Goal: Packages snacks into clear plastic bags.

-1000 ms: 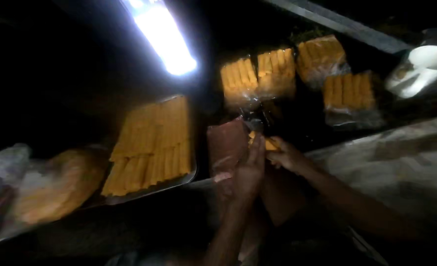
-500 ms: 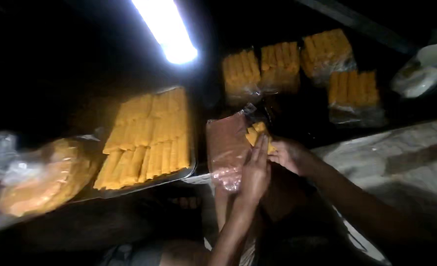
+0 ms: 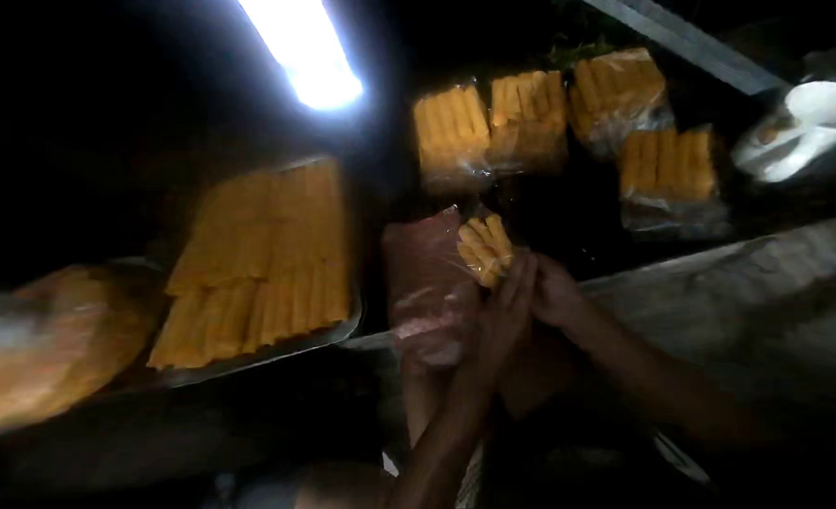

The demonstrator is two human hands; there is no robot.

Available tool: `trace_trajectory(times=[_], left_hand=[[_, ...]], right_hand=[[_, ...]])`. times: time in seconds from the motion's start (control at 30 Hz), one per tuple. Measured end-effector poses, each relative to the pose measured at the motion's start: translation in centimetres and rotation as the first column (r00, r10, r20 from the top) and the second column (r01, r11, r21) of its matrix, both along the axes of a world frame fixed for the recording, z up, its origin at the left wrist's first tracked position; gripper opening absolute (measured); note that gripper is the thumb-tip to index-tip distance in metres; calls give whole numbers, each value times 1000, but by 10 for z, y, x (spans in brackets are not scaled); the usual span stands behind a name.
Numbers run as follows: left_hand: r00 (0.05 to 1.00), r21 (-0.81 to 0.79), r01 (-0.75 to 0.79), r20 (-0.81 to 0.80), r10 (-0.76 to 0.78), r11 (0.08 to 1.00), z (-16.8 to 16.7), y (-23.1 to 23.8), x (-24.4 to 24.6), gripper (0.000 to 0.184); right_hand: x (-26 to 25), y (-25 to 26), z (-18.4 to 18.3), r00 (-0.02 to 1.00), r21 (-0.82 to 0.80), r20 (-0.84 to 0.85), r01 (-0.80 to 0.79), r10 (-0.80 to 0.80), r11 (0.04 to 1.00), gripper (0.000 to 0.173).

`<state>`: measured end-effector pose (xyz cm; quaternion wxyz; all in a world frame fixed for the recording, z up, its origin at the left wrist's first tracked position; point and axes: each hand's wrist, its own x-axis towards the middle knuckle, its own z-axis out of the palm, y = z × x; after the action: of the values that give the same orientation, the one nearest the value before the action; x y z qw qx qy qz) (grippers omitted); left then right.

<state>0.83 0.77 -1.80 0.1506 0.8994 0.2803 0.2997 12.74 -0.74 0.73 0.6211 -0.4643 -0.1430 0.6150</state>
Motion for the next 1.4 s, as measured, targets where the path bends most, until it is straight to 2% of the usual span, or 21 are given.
trace_trajectory(times=[0.03, 0.17, 0.23, 0.3, 0.43, 0.5, 0.57, 0.67, 0.73, 0.8, 0.87, 0.97, 1.0, 1.1, 1.13, 1.2, 1.27, 1.4], left_hand=[[1000, 1, 17, -9, -17, 1000, -2, 0, 0, 52], [999, -8, 45, -13, -45, 999, -4, -5, 4, 49], [998, -31, 56, 5, -56, 998, -3, -7, 5, 47], [999, -53, 53, -4, -53, 997, -5, -9, 5, 43], [997, -49, 74, -34, -76, 996, -6, -10, 2, 36], [999, -84, 42, -22, -44, 996, 14, -4, -7, 36], [998, -196, -63, 4, 65, 979, 39, 17, -21, 44], [955, -353, -285, -26, 296, 891, 57, 70, -41, 49], [919, -562, -366, -93, 383, 742, 59, 95, -45, 60], [918, -717, -355, -145, 370, 600, 55, 107, -42, 64], [952, -746, -270, -114, 283, 608, 52, 111, -36, 46], [962, -678, -264, -136, 236, 686, 45, 111, -32, 31], [960, -659, -275, -143, 242, 700, 42, 111, -32, 30], [957, -698, -282, -153, 247, 658, 42, 104, -29, 29], [952, -697, -299, -169, 256, 652, 42, 103, -29, 30], [942, -696, -323, -169, 291, 641, 45, 100, -24, 30], [940, -725, -309, -136, 313, 615, 45, 101, -21, 30], [957, -783, -208, -41, 286, 586, 43, 100, -20, 36]], right_hand=[[1, 1, -1, 999, -10, 50, -22, 22, 1000, 32], [9, 12, 4, 997, -79, 13, -70, 72, 994, 38], [8, 9, 36, 980, -223, 158, -85, 122, 971, 39], [12, 7, 41, 957, -270, 225, -120, 184, 955, 45], [18, 16, 5, 984, -166, 152, -73, 98, 984, 43], [23, 24, -6, 991, -53, 14, -135, 136, 989, 44], [26, 25, -3, 981, 19, -42, -186, 187, 982, 37], [34, 28, -9, 945, 121, -117, -291, 305, 949, 42], [40, 25, -10, 914, 186, -3, -397, 405, 899, 46], [38, 17, 2, 911, 77, 184, -388, 370, 918, 36], [41, 16, 5, 883, 51, 258, -417, 391, 908, 33], [42, 19, 5, 906, 3, 77, -418, 416, 909, 32], [43, 16, 8, 910, 4, 97, -406, 404, 914, 30], [49, -2, 9, 910, 55, 277, -335, 308, 941, 24], [50, -7, 8, 919, 62, 298, -290, 260, 955, 23], [47, -9, 7, 950, -26, 242, -199, 200, 980, 26], [45, -10, 11, 895, -123, 386, -191, 225, 974, 35], [51, -7, 12, 663, -195, 706, -158, 250, 968, 45]])
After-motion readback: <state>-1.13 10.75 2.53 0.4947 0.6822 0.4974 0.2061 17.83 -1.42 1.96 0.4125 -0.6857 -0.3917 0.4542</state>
